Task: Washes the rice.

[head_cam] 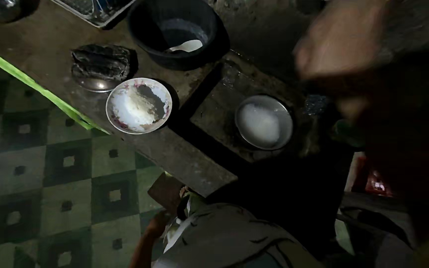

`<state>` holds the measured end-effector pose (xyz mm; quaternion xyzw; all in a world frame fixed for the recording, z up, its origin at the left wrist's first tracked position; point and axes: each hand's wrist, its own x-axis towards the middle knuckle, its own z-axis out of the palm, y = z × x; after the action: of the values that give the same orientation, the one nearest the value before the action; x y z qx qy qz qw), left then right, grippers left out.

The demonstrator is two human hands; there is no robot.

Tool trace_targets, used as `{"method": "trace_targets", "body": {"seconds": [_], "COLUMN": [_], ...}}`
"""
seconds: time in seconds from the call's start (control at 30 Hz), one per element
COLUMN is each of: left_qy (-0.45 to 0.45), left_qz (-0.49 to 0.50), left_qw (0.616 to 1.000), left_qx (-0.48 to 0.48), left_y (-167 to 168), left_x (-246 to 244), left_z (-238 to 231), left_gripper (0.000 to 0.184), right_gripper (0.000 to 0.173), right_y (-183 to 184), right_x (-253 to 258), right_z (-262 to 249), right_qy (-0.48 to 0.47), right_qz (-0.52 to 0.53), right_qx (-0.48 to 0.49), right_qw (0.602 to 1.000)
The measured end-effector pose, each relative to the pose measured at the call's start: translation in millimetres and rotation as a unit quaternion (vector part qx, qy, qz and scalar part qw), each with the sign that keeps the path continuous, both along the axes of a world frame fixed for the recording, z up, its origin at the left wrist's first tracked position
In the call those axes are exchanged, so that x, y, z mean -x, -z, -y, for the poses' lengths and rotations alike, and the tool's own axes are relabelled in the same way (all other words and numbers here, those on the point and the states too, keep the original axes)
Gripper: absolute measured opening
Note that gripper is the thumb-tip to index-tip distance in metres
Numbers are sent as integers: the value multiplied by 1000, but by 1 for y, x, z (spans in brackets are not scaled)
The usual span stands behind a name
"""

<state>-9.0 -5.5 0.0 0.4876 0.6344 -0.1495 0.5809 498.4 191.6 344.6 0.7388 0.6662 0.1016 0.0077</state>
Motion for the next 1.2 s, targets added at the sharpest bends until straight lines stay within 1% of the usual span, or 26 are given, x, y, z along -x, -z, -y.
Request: {"method": "trace_targets", "body": {"seconds": [0.03, 0.07, 0.1, 0.13, 0.17, 0.2, 0.27, 0.3, 0.37, 0.47, 0.53, 0.63, 0.7, 0.73, 0.8, 0.9, 0.93, 1.03, 1.13, 1.2], "left_qy": [32, 48, 53, 53, 42, 17, -20, -30, -40, -17, -15, -13, 10, 16, 28, 85, 109, 203, 331, 410], "left_qz": [-13, -25, -36, -47, -55, -61, -74, -79, -84, -65, -42, -17, 3, 25, 87, 180, 204, 234, 221, 220], "left_qw": [999, 998, 997, 996, 997, 997, 997, 996, 995, 998, 999, 997, 990, 981, 951, 880, 856, 818, 809, 783], "left_qx": [23, 39, 47, 49, 45, 41, 30, 27, 22, -2, -25, -68, -144, -191, -296, -432, -462, -485, -433, -413], "left_y": [-2, -2, -1, 4, 11, 15, 23, 26, 29, 22, 16, -14, -46, -62, -92, -129, -138, -153, -163, -165], "left_x": [10, 22, 34, 47, 59, 69, 88, 94, 98, 92, 82, 58, 40, 30, 9, -29, -44, -94, -148, -184], "left_z": [3, 7, 12, 16, 21, 26, 30, 29, 26, 15, 4, -15, -25, -27, -28, -30, -34, -51, -70, -79], "left_gripper": [46, 46, 45, 46, 47, 47, 47, 47, 47, 48, 48, 44, 39, 36, 31, 25, 26, 28, 35, 38], "right_gripper": [50, 53, 53, 54, 55, 54, 48, 44, 41, 43, 43, 41, 41, 41, 40, 39, 39, 43, 49, 49], "right_y": [51, 99, 141, 167, 181, 189, 199, 203, 201, 187, 183, 178, 176, 174, 171, 169, 168, 166, 166, 165], "right_x": [9, 11, 11, 13, 17, 22, 31, 35, 46, 75, 92, 115, 127, 132, 140, 148, 150, 144, 116, 93], "right_z": [28, 51, 72, 89, 102, 114, 129, 131, 128, 123, 124, 128, 131, 133, 136, 138, 137, 133, 121, 103], "right_qy": [-6, 6, 20, 41, 67, 88, 119, 124, 139, 177, 186, 196, 202, 203, 203, 200, 199, 178, 139, 138], "right_qz": [-69, -130, -175, -210, -237, -251, -251, -243, -219, -216, -224, -242, -240, -240, -242, -245, -247, -283, -361, -366], "right_qx": [92, 189, 265, 326, 362, 365, 324, 299, 286, 303, 306, 307, 317, 323, 334, 330, 331, 352, 347, 316], "right_qw": [993, 973, 948, 921, 899, 892, 904, 915, 922, 911, 906, 899, 895, 892, 888, 889, 889, 874, 854, 865]}}
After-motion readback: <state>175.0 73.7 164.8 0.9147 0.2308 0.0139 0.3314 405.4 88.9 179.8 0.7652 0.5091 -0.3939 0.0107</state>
